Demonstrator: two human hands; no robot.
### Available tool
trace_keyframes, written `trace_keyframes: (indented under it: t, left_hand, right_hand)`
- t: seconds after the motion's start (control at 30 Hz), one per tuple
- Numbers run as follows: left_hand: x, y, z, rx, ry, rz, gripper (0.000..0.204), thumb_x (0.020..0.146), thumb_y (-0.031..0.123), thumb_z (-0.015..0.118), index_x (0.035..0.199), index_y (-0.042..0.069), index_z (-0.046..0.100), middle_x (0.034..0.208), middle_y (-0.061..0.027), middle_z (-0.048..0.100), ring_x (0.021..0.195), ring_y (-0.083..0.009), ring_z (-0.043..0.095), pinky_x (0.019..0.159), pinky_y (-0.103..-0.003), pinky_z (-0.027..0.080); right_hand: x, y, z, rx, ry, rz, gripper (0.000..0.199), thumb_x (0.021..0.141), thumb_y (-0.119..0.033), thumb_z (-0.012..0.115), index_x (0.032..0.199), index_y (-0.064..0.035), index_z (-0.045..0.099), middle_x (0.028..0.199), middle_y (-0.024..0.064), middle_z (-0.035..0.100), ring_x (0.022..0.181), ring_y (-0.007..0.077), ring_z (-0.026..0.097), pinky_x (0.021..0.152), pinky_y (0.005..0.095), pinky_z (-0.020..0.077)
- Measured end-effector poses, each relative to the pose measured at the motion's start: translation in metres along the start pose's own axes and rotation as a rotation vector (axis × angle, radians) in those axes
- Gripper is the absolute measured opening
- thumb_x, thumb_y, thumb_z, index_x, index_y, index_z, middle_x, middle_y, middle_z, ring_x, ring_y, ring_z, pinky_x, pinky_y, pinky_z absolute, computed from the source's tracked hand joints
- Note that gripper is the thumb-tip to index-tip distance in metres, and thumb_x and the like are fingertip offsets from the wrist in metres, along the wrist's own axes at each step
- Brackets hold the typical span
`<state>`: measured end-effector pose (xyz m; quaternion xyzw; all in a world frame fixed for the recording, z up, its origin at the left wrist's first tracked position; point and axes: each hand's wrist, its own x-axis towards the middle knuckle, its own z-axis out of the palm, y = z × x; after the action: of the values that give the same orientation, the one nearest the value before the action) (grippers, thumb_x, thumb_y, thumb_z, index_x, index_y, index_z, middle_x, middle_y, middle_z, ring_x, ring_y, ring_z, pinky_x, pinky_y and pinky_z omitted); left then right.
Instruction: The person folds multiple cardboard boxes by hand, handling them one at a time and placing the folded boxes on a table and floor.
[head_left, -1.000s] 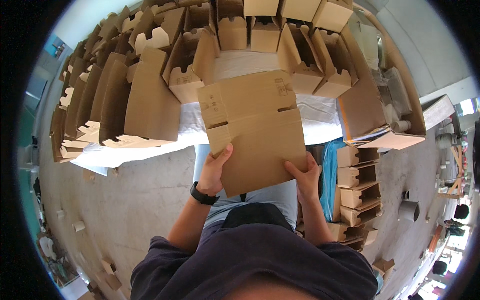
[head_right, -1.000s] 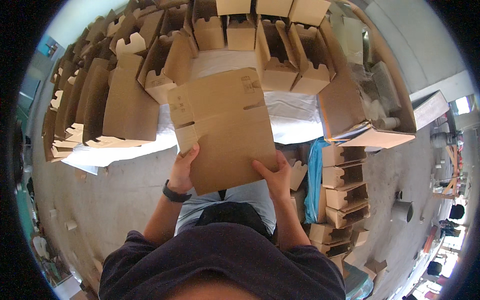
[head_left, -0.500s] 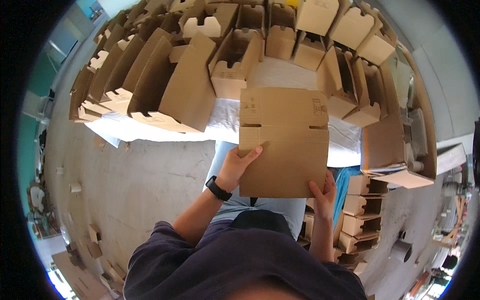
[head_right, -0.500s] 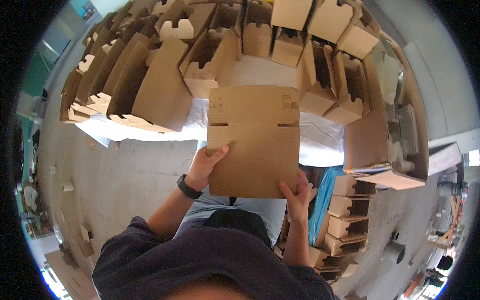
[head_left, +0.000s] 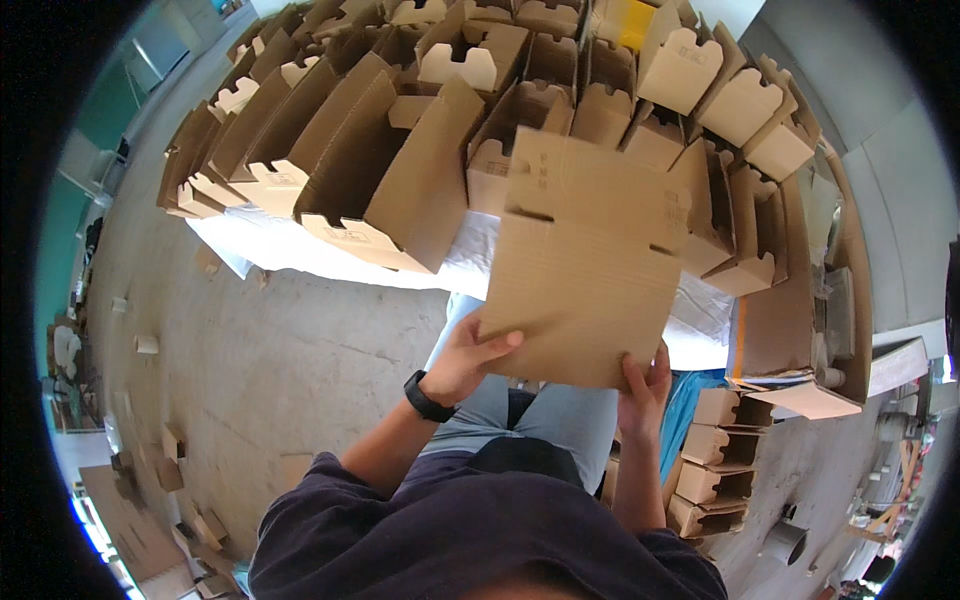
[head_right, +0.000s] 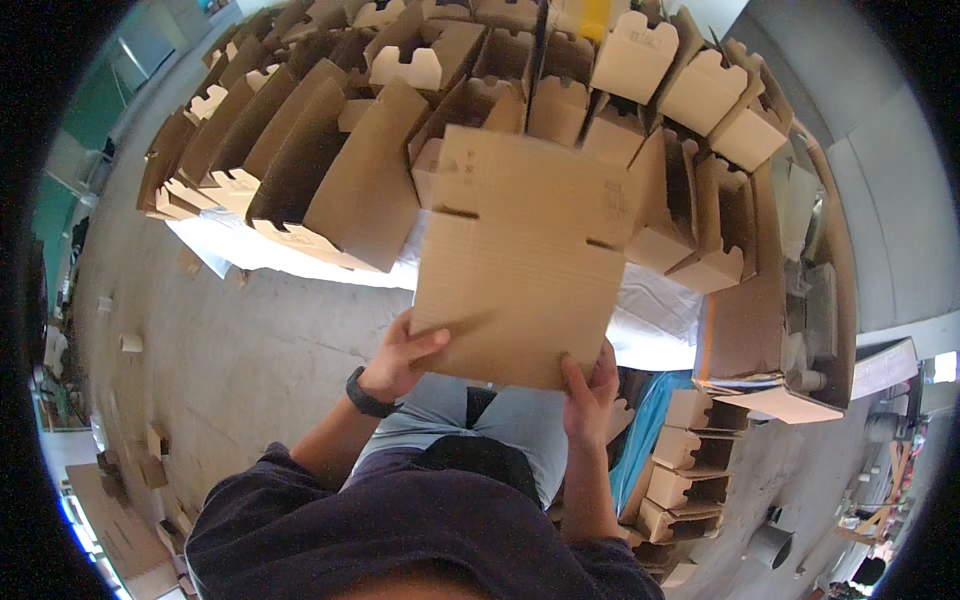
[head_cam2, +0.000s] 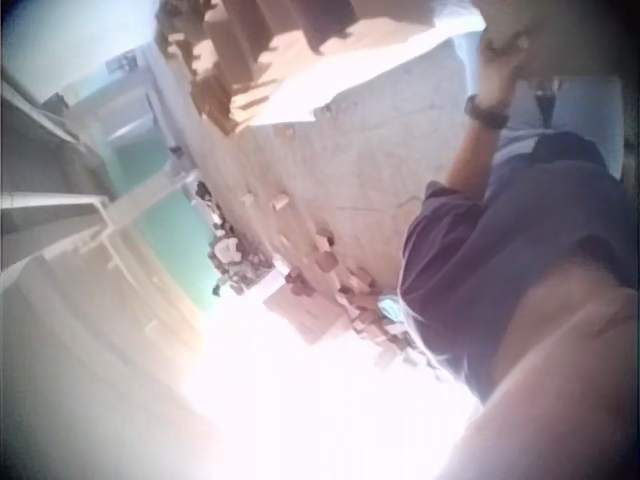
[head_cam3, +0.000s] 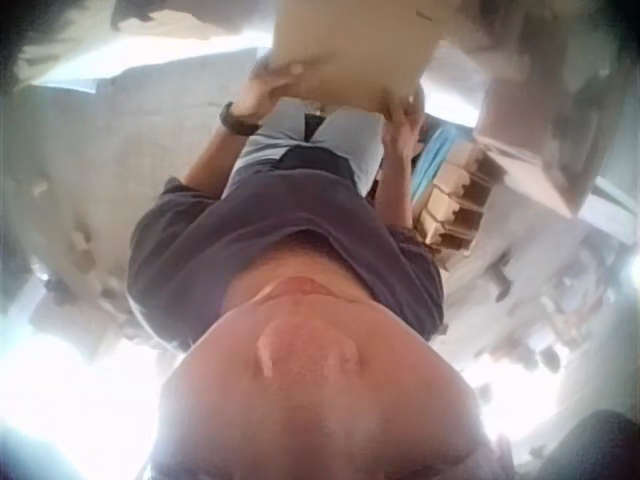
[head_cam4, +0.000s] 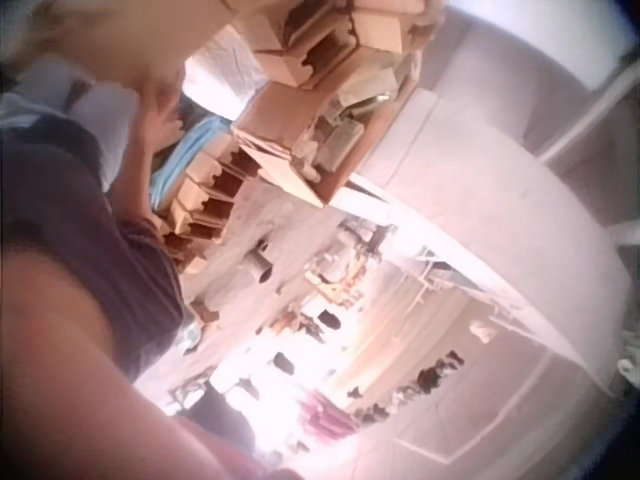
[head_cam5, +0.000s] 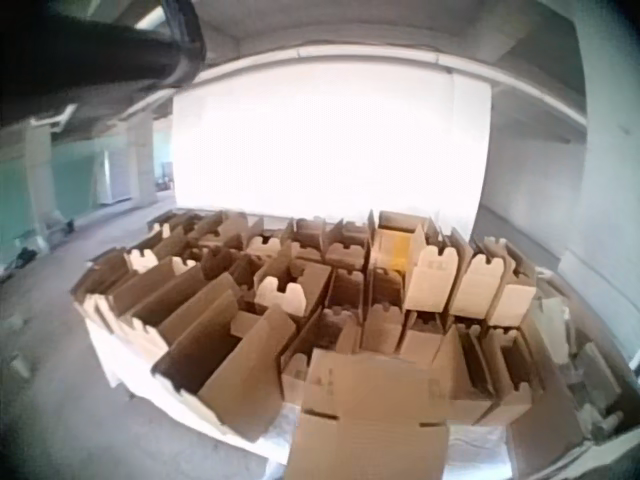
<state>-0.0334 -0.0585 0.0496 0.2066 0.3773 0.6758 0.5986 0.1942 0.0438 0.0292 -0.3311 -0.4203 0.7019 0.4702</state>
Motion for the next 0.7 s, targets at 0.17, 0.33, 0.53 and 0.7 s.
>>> trace_keyframes:
  t: [0.17, 0.33, 0.53, 0.7]
  left_hand:
    - [-0.025, 0.030, -0.033, -0.349, -0.107, 0.433, 0.047, 0.082, 0.015, 0.061, 0.125, 0.002, 0.047, 0.127, -0.0107, 0.051, 0.120, -0.0249, 0.045, 0.102, -0.042, 0.033]
    - [-0.035, 0.116, -0.048, 0.141, 0.499, 0.816, 0.036, 0.089, 0.011, 0.058, 0.122, -0.001, 0.050, 0.116, -0.0103, 0.058, 0.106, -0.0162, 0.055, 0.090, -0.029, 0.046]
    - [-0.008, 0.173, -0.106, 0.215, 0.708, 0.890, 0.040, 0.089, 0.015, 0.061, 0.122, -0.004, 0.049, 0.113, -0.0107, 0.057, 0.104, -0.0150, 0.055, 0.089, -0.026, 0.046]
    - [-0.005, 0.187, -0.123, 0.347, 0.836, 0.824, 0.052, 0.087, 0.013, 0.063, 0.128, -0.008, 0.039, 0.116, -0.0161, 0.054, 0.105, -0.0185, 0.055, 0.089, -0.026, 0.046]
  right_hand:
    - [0.031, -0.011, 0.096, 0.094, -0.165, -0.017, 0.047, 0.083, -0.001, 0.060, 0.127, -0.0013, 0.043, 0.116, 0.0080, 0.055, 0.105, 0.0163, 0.055, 0.090, 0.0299, 0.0430]
    - [0.053, -0.011, 0.199, 0.098, -0.386, -0.013, 0.042, 0.087, -0.010, 0.060, 0.124, -0.0034, 0.042, 0.110, 0.0070, 0.057, 0.102, 0.0139, 0.055, 0.077, 0.0265, 0.0487]
    - [0.053, 0.013, 0.257, 0.049, -0.594, 0.039, 0.054, 0.094, -0.023, 0.051, 0.135, 0.0017, 0.025, 0.118, 0.0186, 0.052, 0.098, 0.0270, 0.061, 0.075, 0.0345, 0.0558]
    - [0.046, 0.025, 0.245, 0.012, -0.651, 0.051, 0.054, 0.096, -0.018, 0.046, 0.139, 0.0023, 0.020, 0.114, 0.0210, 0.055, 0.094, 0.0268, 0.063, 0.074, 0.0330, 0.0552]
